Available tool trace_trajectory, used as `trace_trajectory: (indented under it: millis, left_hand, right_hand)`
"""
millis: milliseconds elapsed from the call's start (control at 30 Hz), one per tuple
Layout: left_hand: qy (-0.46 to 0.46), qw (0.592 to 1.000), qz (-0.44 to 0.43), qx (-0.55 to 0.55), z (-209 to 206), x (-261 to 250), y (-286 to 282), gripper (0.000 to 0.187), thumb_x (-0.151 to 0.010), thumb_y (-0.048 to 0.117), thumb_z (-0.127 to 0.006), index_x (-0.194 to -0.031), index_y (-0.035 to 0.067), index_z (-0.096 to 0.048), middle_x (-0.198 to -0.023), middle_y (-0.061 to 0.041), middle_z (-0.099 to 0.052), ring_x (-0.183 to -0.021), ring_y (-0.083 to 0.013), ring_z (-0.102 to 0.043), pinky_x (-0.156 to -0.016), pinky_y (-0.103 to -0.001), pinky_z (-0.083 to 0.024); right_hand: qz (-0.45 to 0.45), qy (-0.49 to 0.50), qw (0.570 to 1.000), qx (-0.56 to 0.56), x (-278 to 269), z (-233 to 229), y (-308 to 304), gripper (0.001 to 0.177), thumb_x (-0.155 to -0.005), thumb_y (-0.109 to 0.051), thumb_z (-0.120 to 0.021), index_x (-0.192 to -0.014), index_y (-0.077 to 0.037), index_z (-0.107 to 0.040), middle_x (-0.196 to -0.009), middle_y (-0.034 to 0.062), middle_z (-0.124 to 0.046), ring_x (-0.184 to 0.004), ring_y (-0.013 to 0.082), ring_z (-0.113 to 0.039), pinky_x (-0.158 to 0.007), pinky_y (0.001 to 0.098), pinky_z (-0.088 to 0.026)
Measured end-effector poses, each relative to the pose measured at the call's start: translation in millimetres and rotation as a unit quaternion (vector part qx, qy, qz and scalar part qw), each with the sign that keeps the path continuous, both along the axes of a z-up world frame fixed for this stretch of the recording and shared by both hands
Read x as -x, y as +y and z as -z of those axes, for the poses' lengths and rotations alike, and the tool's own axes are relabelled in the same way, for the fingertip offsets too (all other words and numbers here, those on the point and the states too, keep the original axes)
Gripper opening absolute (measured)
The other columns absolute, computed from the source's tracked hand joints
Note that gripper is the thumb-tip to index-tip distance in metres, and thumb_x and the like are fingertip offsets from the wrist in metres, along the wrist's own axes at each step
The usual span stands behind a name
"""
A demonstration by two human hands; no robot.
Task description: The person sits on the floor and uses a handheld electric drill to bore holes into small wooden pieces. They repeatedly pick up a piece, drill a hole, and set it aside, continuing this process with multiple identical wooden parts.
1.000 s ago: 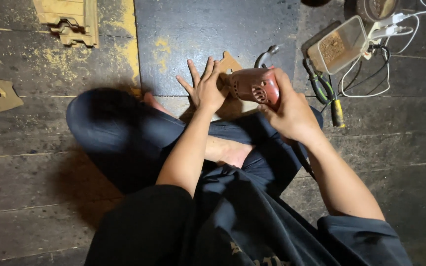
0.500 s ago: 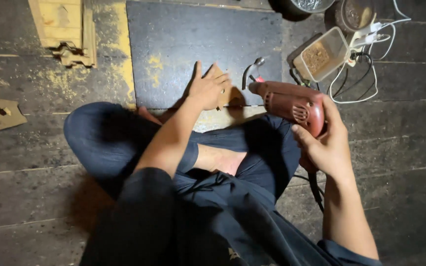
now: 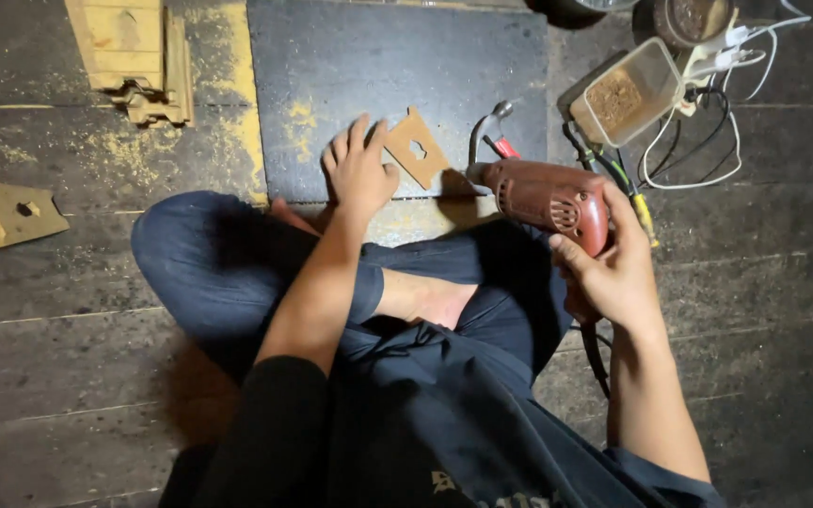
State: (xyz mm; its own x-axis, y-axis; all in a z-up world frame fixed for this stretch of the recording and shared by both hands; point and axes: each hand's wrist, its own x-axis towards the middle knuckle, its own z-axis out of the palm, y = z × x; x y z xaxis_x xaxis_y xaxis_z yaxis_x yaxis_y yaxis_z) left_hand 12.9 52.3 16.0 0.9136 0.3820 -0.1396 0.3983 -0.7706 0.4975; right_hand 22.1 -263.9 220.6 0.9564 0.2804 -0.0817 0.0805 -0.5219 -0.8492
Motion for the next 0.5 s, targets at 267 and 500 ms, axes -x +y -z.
trace_trajectory:
  millis: [267,500]
  left_hand:
    - [0.122,0.99,0.046,0.054,-19,4,-21,0.08,-0.096,0.046,-0.057,-0.166,0.023,-0.024,-0.175,-0.004,-0.003,-0.157,-0.038,0.01,-0.118,-0.069,0.015]
    - [0.128,0.987,0.057,0.083,-19,4,-19,0.089,-0.095,0.057,-0.054,-0.167,0.021,-0.016,-0.174,-0.006,0.004,-0.156,-0.0405,0.016,-0.115,-0.071,0.019]
  right_hand:
    - [-0.025,0.002,0.999,0.033,-7,5,25,0.077,-0.081,-0.001,-0.085,-0.148,0.001,-0.049,-0.128,0.0332,-0.058,-0.102,0.0506,-0.066,-0.07,0.0509,-0.06]
    - [-0.025,0.038,0.998,0.05,-14,13,40,0.079,-0.081,-0.003,-0.084,-0.15,0.001,-0.046,-0.12,0.0329,-0.06,-0.091,0.0452,-0.07,-0.069,0.0456,-0.061]
